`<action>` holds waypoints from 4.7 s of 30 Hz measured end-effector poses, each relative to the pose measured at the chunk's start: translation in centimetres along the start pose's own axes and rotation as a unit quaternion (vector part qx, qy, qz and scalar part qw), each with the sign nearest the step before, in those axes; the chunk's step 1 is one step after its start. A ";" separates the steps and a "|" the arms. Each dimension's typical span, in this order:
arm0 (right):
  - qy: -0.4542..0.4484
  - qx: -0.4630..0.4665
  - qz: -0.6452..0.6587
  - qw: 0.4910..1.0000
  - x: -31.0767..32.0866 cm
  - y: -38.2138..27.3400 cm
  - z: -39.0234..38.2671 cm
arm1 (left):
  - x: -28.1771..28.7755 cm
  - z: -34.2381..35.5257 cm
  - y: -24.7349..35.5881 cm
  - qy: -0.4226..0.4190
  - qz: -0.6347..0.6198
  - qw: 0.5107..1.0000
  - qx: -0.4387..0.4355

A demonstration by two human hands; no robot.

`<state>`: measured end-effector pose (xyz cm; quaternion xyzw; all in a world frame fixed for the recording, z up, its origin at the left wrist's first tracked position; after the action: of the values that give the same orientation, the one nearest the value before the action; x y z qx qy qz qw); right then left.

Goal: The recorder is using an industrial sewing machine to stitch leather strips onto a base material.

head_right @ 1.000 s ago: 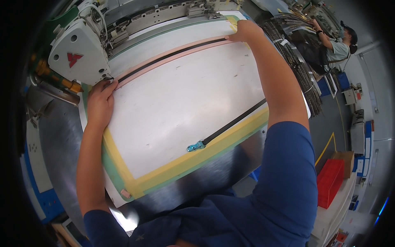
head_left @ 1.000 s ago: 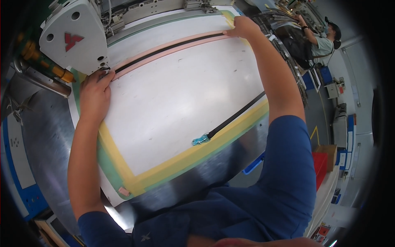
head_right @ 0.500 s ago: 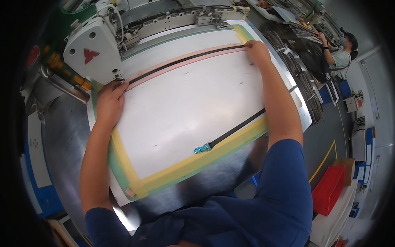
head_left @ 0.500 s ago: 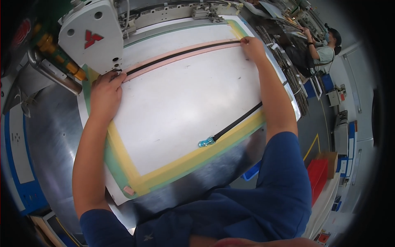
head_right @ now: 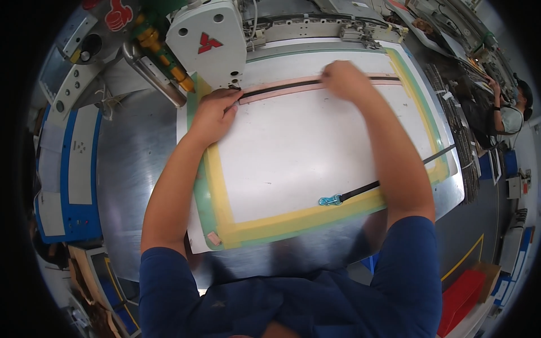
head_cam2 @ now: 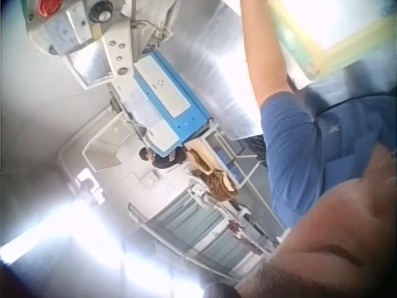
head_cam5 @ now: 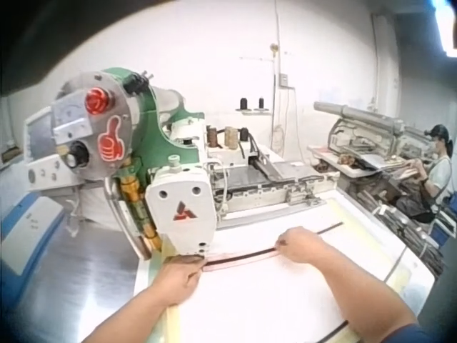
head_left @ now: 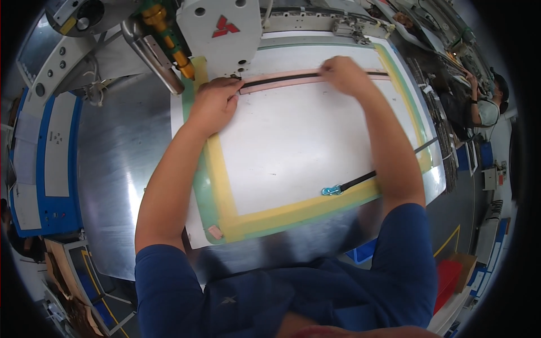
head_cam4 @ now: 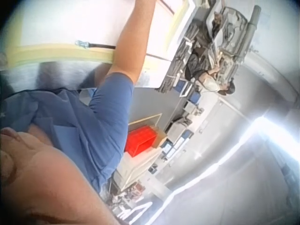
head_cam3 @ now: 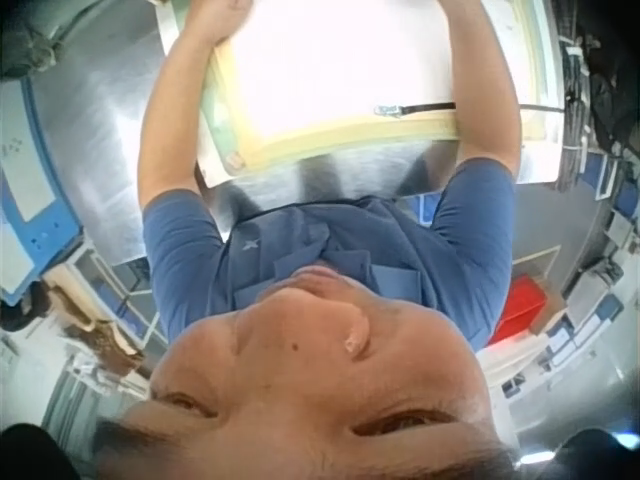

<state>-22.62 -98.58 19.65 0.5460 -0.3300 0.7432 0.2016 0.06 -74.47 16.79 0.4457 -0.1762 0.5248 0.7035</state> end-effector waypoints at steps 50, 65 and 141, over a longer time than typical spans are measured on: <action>0.050 0.188 0.069 0.978 -4.4 -13.5 -4.2 | 1.2 -0.2 2.4 -0.031 0.215 0.976 -0.010; 0.052 0.187 0.068 0.979 -4.5 -13.3 -4.2 | 1.1 -0.1 2.6 -0.029 0.211 0.977 -0.009; 0.002 0.075 -0.082 0.994 2.1 -6.7 -5.1 | 4.6 -2.3 7.1 -0.094 0.310 0.933 0.159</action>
<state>-22.33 -90.41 22.52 0.5831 -0.2274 0.7480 0.2210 -5.00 -69.53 21.98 0.5224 -0.2846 0.6936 0.4062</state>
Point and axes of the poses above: each hand's wrist, its own z-axis towards the middle knuckle, its own x-axis out of the back of the hand, y = z × x, the point moved 5 cm from there along z, towards the middle knuckle, and after that the axes turned 11 degrees about y, right-handed, at the moved point
